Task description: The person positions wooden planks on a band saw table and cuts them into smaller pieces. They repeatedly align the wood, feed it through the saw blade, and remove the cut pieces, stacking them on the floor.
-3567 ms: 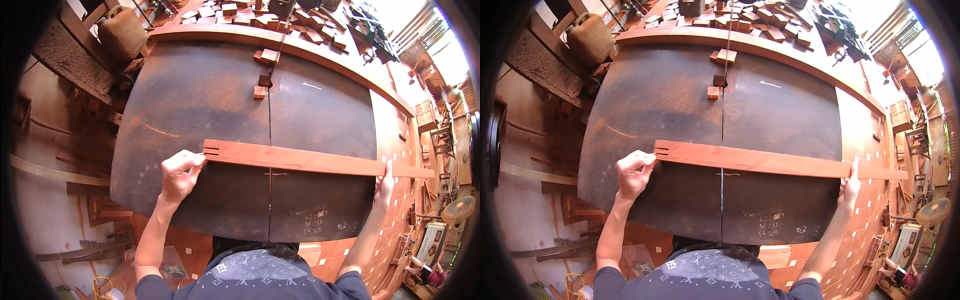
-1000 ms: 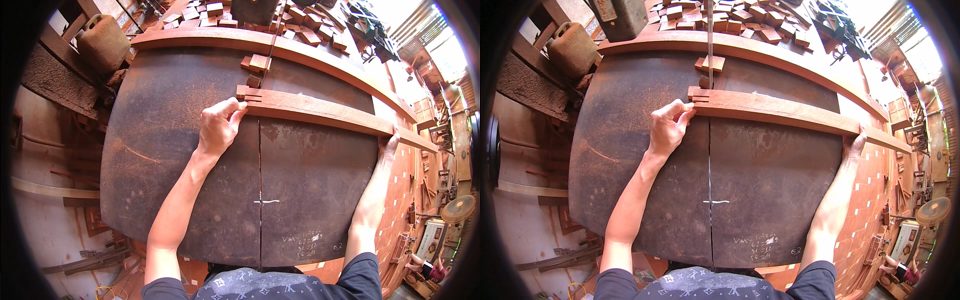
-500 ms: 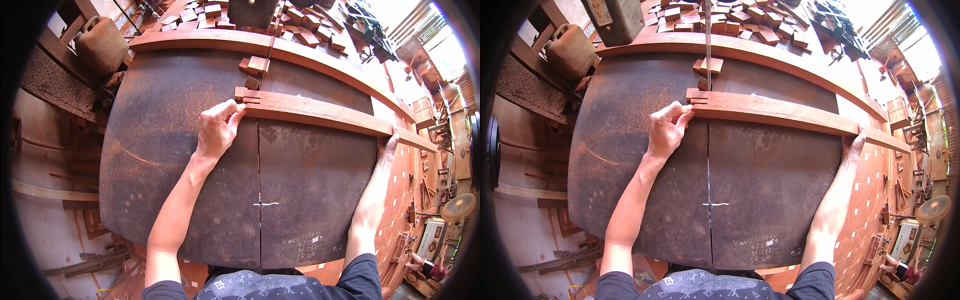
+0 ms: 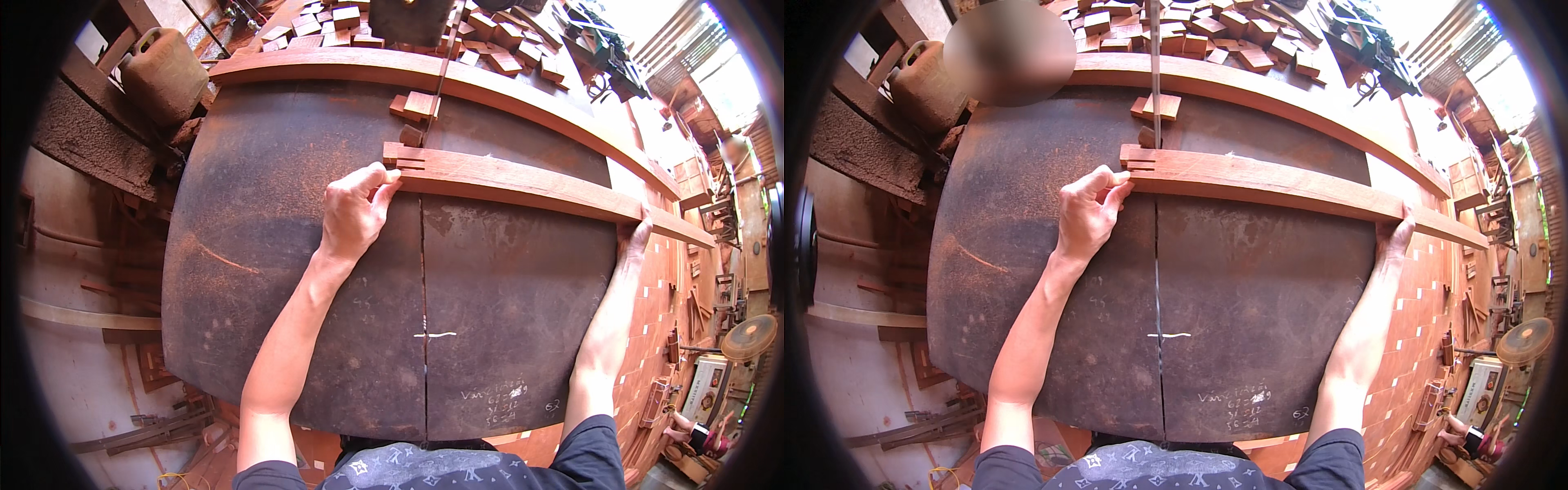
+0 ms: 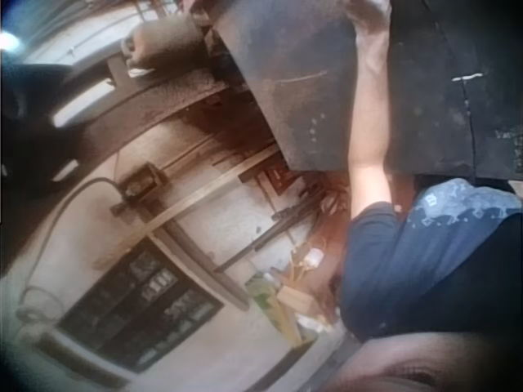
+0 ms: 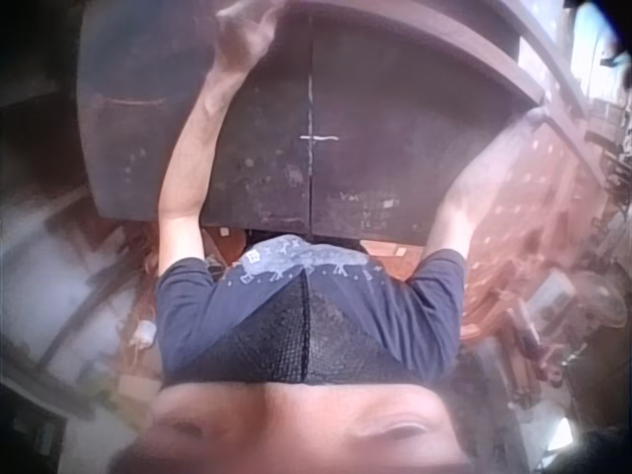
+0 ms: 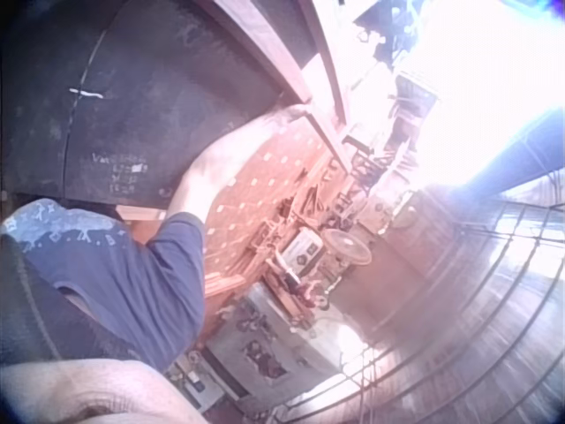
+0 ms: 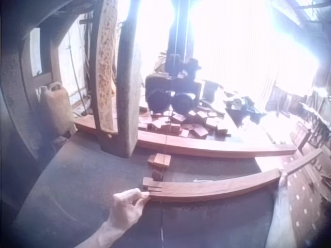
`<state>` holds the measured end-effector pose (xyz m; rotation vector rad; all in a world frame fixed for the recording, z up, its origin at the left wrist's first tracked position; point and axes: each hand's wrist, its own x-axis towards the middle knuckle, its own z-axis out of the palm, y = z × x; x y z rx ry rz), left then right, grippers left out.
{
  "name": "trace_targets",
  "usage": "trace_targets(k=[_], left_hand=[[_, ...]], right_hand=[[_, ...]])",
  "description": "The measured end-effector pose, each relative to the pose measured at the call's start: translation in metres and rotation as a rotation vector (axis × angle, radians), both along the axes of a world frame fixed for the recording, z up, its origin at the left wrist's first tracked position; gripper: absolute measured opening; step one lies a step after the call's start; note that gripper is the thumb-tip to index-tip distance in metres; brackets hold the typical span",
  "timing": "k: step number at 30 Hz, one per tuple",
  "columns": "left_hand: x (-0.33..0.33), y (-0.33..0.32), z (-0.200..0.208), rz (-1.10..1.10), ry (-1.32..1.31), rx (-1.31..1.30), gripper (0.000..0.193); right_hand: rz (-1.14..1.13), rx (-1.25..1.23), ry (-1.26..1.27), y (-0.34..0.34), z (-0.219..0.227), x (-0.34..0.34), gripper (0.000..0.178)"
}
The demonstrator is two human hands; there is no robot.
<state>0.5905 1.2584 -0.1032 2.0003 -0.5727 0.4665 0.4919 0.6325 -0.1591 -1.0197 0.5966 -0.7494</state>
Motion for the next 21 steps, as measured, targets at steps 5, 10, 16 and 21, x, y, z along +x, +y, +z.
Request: trace_targets(k=[5, 10, 16, 21], left_hand=[[0.000, 0.002, -0.001, 0.004, 0.017, 0.007, 0.010], [0.001, -0.001, 0.000, 0.007, 0.003, 0.011, 0.012], [0.001, 0.001, -0.001, 0.027, -0.023, 0.037, 0.012], [0.002, -0.001, -0.002, 0.011, -0.002, 0.004, 0.011]], right_hand=[[-0.007, 0.006, 0.018, 0.002, -0.001, 0.004, 0.046], [0.031, -0.003, -0.040, -0.005, 0.001, 0.003, 0.049], [-0.018, -0.020, 0.000, 0.014, 0.006, 0.006, 0.052], [0.011, -0.030, 0.001, 0.008, 0.006, 0.001, 0.053]])
